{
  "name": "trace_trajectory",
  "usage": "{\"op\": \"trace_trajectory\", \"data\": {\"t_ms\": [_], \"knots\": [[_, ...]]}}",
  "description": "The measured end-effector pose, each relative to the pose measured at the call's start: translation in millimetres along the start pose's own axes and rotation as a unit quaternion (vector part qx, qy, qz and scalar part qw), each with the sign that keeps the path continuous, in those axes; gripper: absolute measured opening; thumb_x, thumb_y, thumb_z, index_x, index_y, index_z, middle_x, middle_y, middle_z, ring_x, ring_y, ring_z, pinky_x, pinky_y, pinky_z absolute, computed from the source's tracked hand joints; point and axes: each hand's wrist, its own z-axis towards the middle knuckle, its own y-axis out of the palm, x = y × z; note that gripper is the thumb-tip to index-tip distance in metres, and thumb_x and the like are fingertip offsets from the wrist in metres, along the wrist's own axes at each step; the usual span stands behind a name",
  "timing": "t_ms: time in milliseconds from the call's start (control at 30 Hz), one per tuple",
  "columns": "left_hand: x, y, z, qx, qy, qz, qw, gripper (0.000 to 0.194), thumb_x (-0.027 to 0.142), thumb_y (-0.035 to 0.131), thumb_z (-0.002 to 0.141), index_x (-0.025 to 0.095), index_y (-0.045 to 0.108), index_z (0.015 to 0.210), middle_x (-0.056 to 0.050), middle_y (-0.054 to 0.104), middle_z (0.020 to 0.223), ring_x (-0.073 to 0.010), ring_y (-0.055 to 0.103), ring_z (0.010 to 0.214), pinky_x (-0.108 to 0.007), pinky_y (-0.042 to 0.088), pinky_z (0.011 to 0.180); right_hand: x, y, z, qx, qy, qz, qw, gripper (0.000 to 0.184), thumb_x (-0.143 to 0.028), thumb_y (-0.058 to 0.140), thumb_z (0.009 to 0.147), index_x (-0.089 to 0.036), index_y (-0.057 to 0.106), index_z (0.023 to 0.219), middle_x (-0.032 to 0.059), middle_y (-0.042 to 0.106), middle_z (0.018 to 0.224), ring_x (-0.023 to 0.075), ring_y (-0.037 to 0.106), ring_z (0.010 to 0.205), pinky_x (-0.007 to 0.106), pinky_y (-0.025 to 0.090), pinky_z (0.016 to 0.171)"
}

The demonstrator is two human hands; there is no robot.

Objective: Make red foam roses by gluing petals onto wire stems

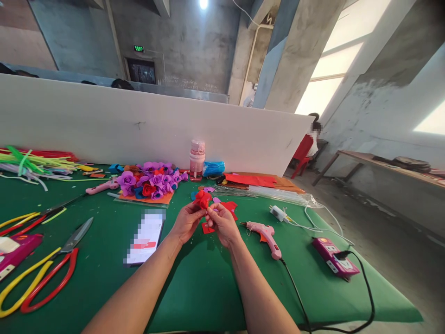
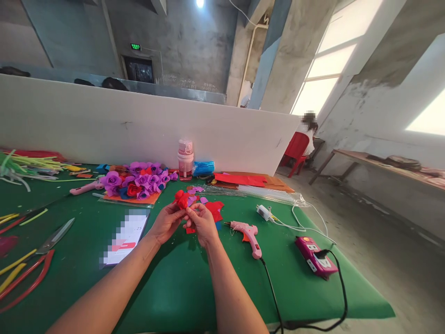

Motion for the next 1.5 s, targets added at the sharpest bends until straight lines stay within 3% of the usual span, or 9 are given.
{"op": "trace_trajectory", "data": {"t_ms": [233,367,500,600,733,900,1033,1200,1500], "knots": [[2.4,-1.8,1.3,0.065,0.027,-0.014,0.997,0.023,0.017,0.083,0.058,0.015,0.072,0.078,-0.001,0.069,0.072,-0.0089,0.058,0.063,-0.021,0.045,0.062,-5.1,1.4,-6.0,0.075,-0.024,-0.089,0.993,0.042,-0.054,0.075,0.064,-0.018,0.056,0.076,-0.0019,0.065,0.066,0.0089,0.059,0.051,0.022,0.051,0.055],[3.1,-4.3,4.4,0.08,0.026,-0.028,0.996,0.026,0.019,0.085,0.054,0.015,0.072,0.076,-0.002,0.07,0.073,-0.0079,0.057,0.063,-0.02,0.045,0.061,-35.5,-26.4,-32.3,0.143,-0.101,-0.216,0.961,0.045,-0.062,0.061,0.073,-0.018,0.06,0.081,0.0019,0.065,0.073,0.0132,0.061,0.061,0.025,0.05,0.059],[1.0,-4.5,5.6,0.064,0.014,-0.037,0.997,0.026,0.018,0.085,0.054,0.015,0.073,0.076,-0.003,0.069,0.073,-0.0081,0.058,0.065,-0.02,0.047,0.062,-71.9,-89.1,-72.3,0.237,-0.132,-0.441,0.855,0.039,-0.059,0.053,0.079,-0.02,0.059,0.084,0.0032,0.066,0.075,0.0179,0.062,0.068,0.029,0.047,0.064],[1.0,-1.9,3.9,0.053,0.006,-0.039,0.998,0.023,0.018,0.085,0.056,0.014,0.073,0.075,-0.003,0.069,0.072,-0.0079,0.057,0.064,-0.019,0.047,0.062,-82.6,-137.0,-94.4,0.29,-0.049,-0.602,0.743,0.036,-0.055,0.048,0.081,-0.021,0.059,0.077,0.0026,0.066,0.068,0.0191,0.06,0.064,0.029,0.042,0.06],[2.7,0.9,1.0,0.042,-0.005,-0.041,0.998,0.021,0.019,0.084,0.058,0.014,0.072,0.075,-0.003,0.068,0.07,-0.0079,0.057,0.062,-0.019,0.047,0.061,-74.3,-169.1,-98.0,0.228,0.069,-0.666,0.707,0.036,-0.056,0.053,0.076,-0.021,0.058,0.072,0.0024,0.067,0.062,0.0193,0.061,0.061,0.026,0.036,0.054],[1.0,-0.3,1.8,0.038,-0.003,-0.05,0.998,0.022,0.017,0.083,0.058,0.013,0.071,0.077,-0.004,0.069,0.071,-0.0075,0.057,0.06,-0.019,0.046,0.059,-67.9,-161.4,-89.0,0.2,0.084,-0.648,0.73,0.023,-0.044,0.054,0.076,-0.022,0.052,0.068,-0.0021,0.06,0.051,0.0161,0.055,0.051,0.026,0.035,0.052],[0.6,0.2,1.1,0.031,-0.007,-0.056,0.998,0.024,0.016,0.083,0.059,0.014,0.071,0.08,-0.003,0.068,0.071,-0.0079,0.058,0.061,-0.019,0.047,0.06,-77.5,-139.1,-96.3,0.202,0.057,-0.503,0.839,0.028,-0.049,0.052,0.078,-0.022,0.053,0.072,-0.0032,0.055,0.052,0.0154,0.053,0.05,0.027,0.039,0.051],[0.7,2.0,-1.0,0.022,-0.012,-0.055,0.998,0.023,0.016,0.082,0.06,0.013,0.07,0.08,-0.003,0.067,0.072,-0.0077,0.058,0.061,-0.019,0.047,0.061,-87.2,-95.7,-108.9,0.14,0.013,-0.259,0.956,0.042,-0.052,0.064,0.075,-0.022,0.053,0.101,0.0056,0.066,0.094,0.0184,0.064,0.075,0.032,0.052,0.068],[-2.1,1.9,-1.2,0.04,-0.017,-0.04,0.998,0.024,0.017,0.083,0.058,0.013,0.071,0.079,-0.003,0.068,0.07,-0.0083,0.057,0.062,-0.021,0.045,0.061,-83.4,-28.8,-105.5,0.097,-0.09,-0.383,0.914,0.037,-0.057,0.054,0.082,-0.02,0.053,0.082,-0.0041,0.047,0.058,0.0112,0.044,0.051,0.024,0.038,0.051]]}}
